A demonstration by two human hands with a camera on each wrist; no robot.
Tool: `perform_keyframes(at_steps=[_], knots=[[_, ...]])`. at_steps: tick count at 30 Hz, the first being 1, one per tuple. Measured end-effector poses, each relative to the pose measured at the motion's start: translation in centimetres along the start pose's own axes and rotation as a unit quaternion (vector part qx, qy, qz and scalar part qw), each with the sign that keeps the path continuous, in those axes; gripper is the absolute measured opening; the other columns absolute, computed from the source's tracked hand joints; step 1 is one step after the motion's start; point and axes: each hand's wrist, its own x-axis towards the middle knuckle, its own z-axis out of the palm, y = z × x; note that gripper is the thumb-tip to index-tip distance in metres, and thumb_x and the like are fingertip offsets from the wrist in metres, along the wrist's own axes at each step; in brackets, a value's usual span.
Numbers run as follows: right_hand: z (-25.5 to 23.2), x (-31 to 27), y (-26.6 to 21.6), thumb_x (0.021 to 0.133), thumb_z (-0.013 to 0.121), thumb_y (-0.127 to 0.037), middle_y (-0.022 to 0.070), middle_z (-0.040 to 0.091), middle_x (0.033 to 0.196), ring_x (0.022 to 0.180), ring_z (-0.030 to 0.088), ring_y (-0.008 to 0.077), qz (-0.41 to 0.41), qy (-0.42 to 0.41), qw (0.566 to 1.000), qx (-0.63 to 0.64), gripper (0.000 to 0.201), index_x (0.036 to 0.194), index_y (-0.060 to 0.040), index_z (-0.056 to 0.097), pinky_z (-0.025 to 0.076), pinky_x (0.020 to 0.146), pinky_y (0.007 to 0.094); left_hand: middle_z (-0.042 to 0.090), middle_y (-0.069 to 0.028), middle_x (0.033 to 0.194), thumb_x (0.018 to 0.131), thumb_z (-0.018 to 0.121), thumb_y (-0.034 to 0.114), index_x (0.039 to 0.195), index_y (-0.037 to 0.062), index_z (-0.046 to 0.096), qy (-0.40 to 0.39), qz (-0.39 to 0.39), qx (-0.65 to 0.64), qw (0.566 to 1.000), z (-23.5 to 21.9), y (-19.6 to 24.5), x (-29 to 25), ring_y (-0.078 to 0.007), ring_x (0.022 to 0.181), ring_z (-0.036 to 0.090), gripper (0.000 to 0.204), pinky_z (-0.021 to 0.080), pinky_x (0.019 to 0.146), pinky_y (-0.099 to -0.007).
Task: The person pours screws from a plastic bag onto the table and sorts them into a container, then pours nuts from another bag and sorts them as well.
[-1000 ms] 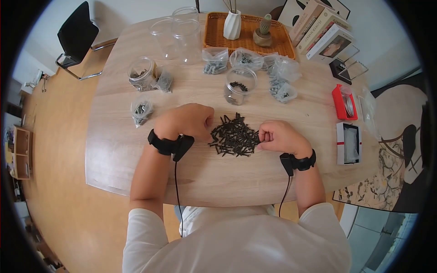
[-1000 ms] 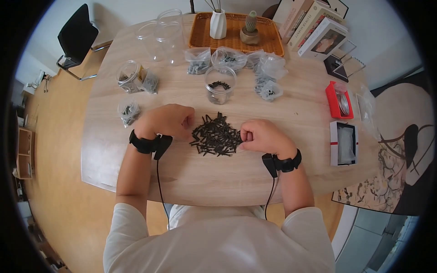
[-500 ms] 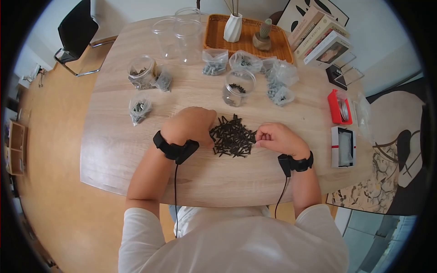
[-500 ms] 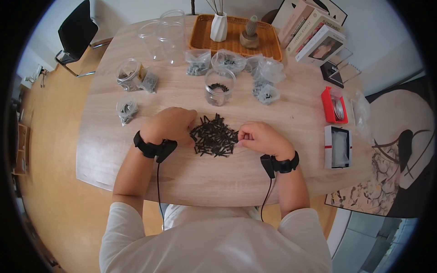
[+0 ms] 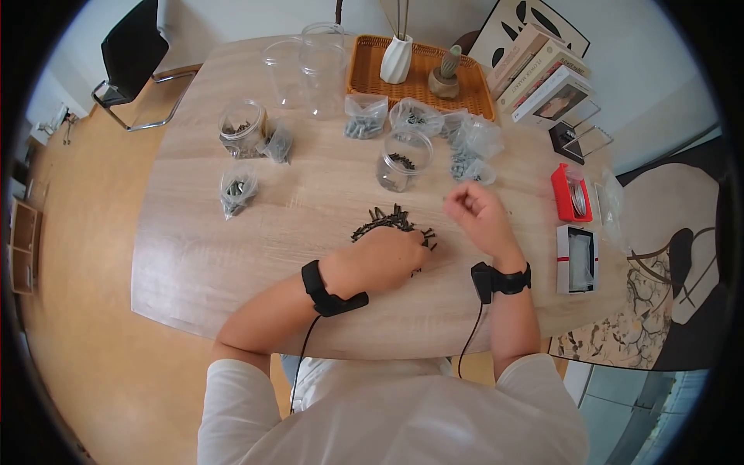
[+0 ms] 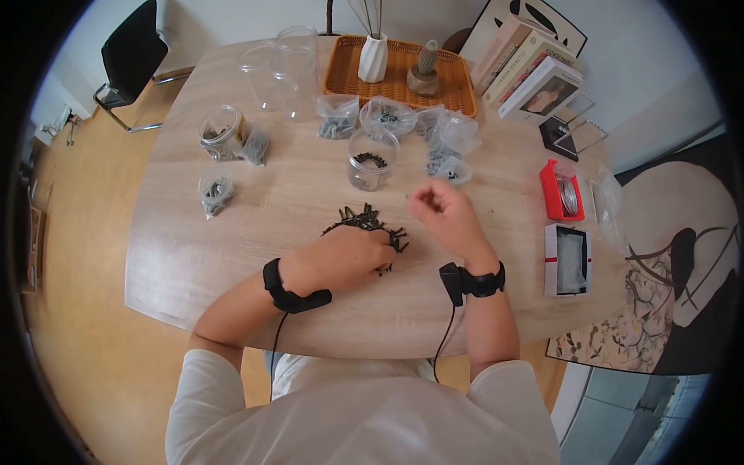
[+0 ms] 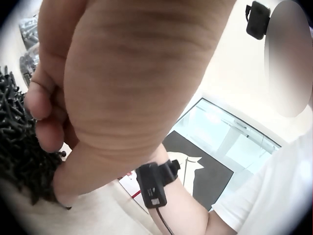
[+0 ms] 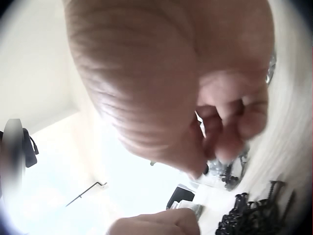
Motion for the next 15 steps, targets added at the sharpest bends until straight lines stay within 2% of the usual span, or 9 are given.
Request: perform_keyframes(at_steps=[1,2,4,7,10,13,15], knots=[[0.1,0.4,-1.0,0.104,0.076,-0.009,-0.0071,0.063,0.088,0.079,0.055,0.001,-0.042,0.071,0.996,0.031,0.009,0.105,-0.0045,0.068,0.046,0.069,0.0211,0.07,-0.0143,0.105,0.088,0.075,0.011,0.099,0.0062,0.074,-0.001,0.001,0.001,1.0,0.4,0.0,0.0,-0.0385,0.097,0.073,0.012,0.057,0.082,-0.0491],[0.3,0.8,-2.1,0.104,0.076,-0.009,-0.0071,0.063,0.088,0.079,0.055,0.001,-0.043,0.074,0.996,0.031,0.009,0.105,-0.0045,0.068,0.046,0.069,0.0211,0.071,-0.015,0.104,0.088,0.075,0.011,0.099,0.006,0.074,-0.001,0.002,0.001,1.0,0.8,-0.1,0.0,-0.0387,0.096,0.073,0.012,0.057,0.083,-0.049],[0.5,1.9,-4.3,0.105,0.076,-0.01,-0.0066,0.064,0.09,0.08,0.055,0.0011,-0.095,0.138,0.986,0.025,0.009,0.105,-0.0039,0.069,0.046,0.07,0.0205,0.071,-0.0156,0.104,0.088,0.074,0.012,0.099,0.0057,0.074,-0.003,0.006,0.002,1.0,1.1,0.0,0.1,-0.0389,0.096,0.073,0.013,0.058,0.083,-0.049],[1.4,4.1,-6.5,0.105,0.076,-0.012,-0.0058,0.065,0.091,0.08,0.056,0.0014,-0.132,0.154,0.979,0.014,0.011,0.106,-0.0032,0.07,0.047,0.07,0.0204,0.072,-0.0162,0.102,0.089,0.074,0.014,0.098,0.005,0.075,-0.01,0.003,0.005,1.0,1.0,-0.1,0.1,-0.039,0.094,0.074,0.013,0.058,0.083,-0.049],[1.8,6.1,-5.7,0.105,0.076,-0.015,-0.005,0.066,0.09,0.079,0.056,0.0015,-0.128,0.129,0.983,-0.04,0.014,0.106,-0.0019,0.07,0.047,0.071,0.0204,0.073,-0.0164,0.1,0.089,0.074,0.016,0.096,0.0039,0.075,-0.025,-0.012,0.015,1.0,0.9,-0.1,0.1,-0.0389,0.094,0.075,0.014,0.059,0.082,-0.0489],[2.1,5.8,-4.5,0.106,0.076,-0.017,-0.0048,0.066,0.089,0.079,0.056,0.0014,-0.116,0.133,0.984,-0.036,0.017,0.106,-0.0015,0.071,0.048,0.071,0.0204,0.074,-0.016,0.1,0.089,0.074,0.016,0.094,0.003,0.076,-0.02,-0.013,0.034,0.999,0.7,-0.2,0.0,-0.0389,0.094,0.076,0.014,0.06,0.082,-0.0487],[2.0,5.1,-2.7,0.106,0.076,-0.017,-0.0053,0.066,0.088,0.078,0.056,0.0013,-0.096,0.14,0.985,-0.018,0.016,0.106,-0.0019,0.071,0.047,0.07,0.0203,0.077,-0.0201,0.093,0.086,0.07,0.007,0.09,0.001,0.078,0.015,0.023,0.037,0.999,1.3,-0.5,-0.1,-0.0398,0.087,0.078,0.011,0.062,0.075,-0.0473]])
